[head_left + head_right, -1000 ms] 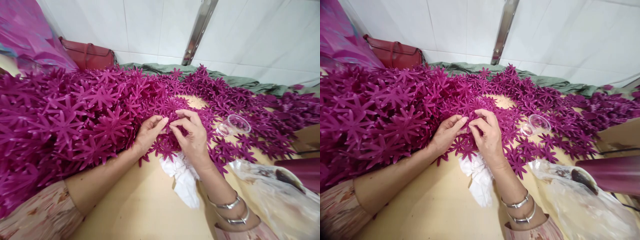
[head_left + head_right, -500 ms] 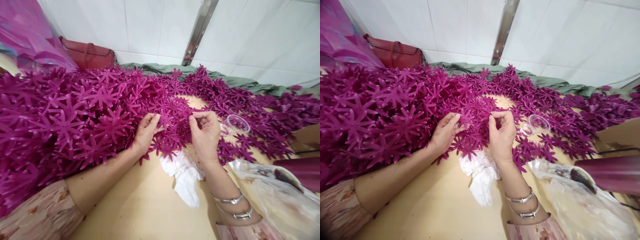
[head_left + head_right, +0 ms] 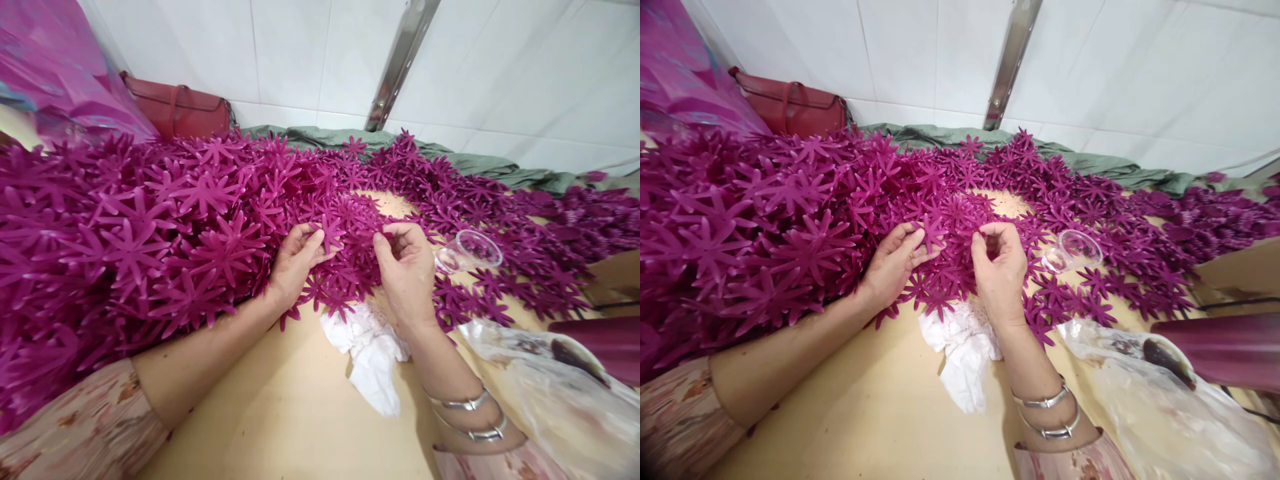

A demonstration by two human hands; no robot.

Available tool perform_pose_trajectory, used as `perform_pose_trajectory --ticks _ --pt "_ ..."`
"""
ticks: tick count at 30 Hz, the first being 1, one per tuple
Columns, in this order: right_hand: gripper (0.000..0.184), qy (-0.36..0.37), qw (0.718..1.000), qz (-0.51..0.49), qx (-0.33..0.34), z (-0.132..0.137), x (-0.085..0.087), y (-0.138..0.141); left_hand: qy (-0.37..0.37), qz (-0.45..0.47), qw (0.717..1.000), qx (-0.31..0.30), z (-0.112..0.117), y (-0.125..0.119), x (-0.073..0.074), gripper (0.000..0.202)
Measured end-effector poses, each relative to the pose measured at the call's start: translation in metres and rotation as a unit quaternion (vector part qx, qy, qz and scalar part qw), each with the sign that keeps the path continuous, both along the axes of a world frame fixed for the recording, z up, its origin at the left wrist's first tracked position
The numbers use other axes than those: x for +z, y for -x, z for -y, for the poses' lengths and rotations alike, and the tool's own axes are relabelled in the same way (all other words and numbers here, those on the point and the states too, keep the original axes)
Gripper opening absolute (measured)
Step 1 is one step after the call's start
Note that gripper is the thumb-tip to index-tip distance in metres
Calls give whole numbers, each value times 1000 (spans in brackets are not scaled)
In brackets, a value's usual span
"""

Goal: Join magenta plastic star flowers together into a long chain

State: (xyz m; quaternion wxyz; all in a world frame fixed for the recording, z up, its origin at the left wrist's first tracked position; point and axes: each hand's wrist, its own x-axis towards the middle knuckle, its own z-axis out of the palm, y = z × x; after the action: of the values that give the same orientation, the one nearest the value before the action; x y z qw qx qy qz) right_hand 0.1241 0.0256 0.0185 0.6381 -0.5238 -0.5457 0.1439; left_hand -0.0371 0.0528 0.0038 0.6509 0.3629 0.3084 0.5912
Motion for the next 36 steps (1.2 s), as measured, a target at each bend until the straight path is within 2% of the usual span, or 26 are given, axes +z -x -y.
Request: perform_pose_trajectory --ticks 3,6,8,12,16,21,36 --pt "14 -14 998 24 -53 -1 -2 -5 3 -4 1000 -1 1 0 1 29" --pt "36 -42 982 133 -127 0 -2 -9 2 -3 1000 -11 2 0 2 29" --pt "43 -66 963 215 -148 3 1 -8 -2 -13 1000 -20 3 0 2 30" --pt "24 -82 944 311 -78 10 6 4 -17 -45 998 -32 5 1 2 34" --pt "4 -76 942 326 -26 11 6 12 -32 -71 995 -62 7 2 5 33" --pt "6 -68 954 292 -6 9 6 9 -46 -111 990 -68 10 2 8 31" --pt "7 -79 946 315 8 10 5 9 -31 -85 993 -81 8 2 6 35"
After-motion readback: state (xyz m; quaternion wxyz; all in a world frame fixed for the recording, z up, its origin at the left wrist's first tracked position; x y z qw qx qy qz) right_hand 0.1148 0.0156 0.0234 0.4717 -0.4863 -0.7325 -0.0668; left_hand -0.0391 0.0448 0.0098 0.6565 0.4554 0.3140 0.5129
